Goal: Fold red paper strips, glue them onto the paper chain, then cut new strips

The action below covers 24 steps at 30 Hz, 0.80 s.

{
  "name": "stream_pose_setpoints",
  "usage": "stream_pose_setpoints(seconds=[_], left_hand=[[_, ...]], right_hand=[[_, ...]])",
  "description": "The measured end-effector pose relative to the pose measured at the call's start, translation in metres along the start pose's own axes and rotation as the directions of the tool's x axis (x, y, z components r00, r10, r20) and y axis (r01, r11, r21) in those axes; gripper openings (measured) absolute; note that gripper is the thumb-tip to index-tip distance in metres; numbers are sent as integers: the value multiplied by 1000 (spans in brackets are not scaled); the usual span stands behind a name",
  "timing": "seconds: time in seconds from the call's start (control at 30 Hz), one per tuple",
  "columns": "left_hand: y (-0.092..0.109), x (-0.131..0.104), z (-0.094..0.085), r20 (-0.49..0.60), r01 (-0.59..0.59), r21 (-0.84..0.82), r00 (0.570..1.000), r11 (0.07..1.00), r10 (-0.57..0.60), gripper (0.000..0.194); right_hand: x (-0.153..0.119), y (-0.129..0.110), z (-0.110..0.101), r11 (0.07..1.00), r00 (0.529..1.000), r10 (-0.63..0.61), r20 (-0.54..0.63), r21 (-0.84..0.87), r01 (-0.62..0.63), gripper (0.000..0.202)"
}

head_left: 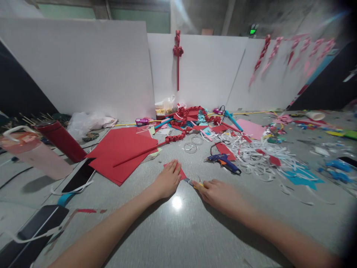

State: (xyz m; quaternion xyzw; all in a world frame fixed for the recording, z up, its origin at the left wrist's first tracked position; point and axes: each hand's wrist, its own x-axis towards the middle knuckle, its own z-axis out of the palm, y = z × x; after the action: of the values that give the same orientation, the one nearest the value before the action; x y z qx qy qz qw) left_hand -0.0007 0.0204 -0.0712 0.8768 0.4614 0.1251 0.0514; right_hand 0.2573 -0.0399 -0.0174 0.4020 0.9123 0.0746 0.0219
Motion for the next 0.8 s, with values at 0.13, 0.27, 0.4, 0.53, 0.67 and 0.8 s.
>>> stream_pose_setpoints(seconds=[0.13, 0.27, 0.4, 0.53, 0.67, 0.8], left_hand=[[-2, 0, 3, -25, -23, -1, 999, 1000, 23, 59], [-3, 0, 3, -20, -12, 0, 1000, 1000, 12, 59], [-3, 0, 3, -19, -17, -12, 1000, 1000, 16, 59], [-4, 0, 4, -37, -18, -18, 999, 1000, 17, 58], [-6, 1, 4, -15, -9, -26, 1000, 1000, 9, 59], [-7, 0, -5, 13, -35, -60, 999, 998, 36, 61]], right_hand=[[10, -1, -3, 1000, 1000, 6, 2, 1, -6, 46], [13, 2, -13, 1000, 1000, 4, 4, 19, -4, 44], [8, 6, -21, 999, 999, 21, 27, 29, -21, 48], [11, 11, -15, 999, 1000, 26, 2, 25, -26, 46], [21, 17, -8, 1000, 1000, 2, -27, 27, -1, 46], [21, 16, -9, 999, 1000, -4, -15, 35, 5, 47]])
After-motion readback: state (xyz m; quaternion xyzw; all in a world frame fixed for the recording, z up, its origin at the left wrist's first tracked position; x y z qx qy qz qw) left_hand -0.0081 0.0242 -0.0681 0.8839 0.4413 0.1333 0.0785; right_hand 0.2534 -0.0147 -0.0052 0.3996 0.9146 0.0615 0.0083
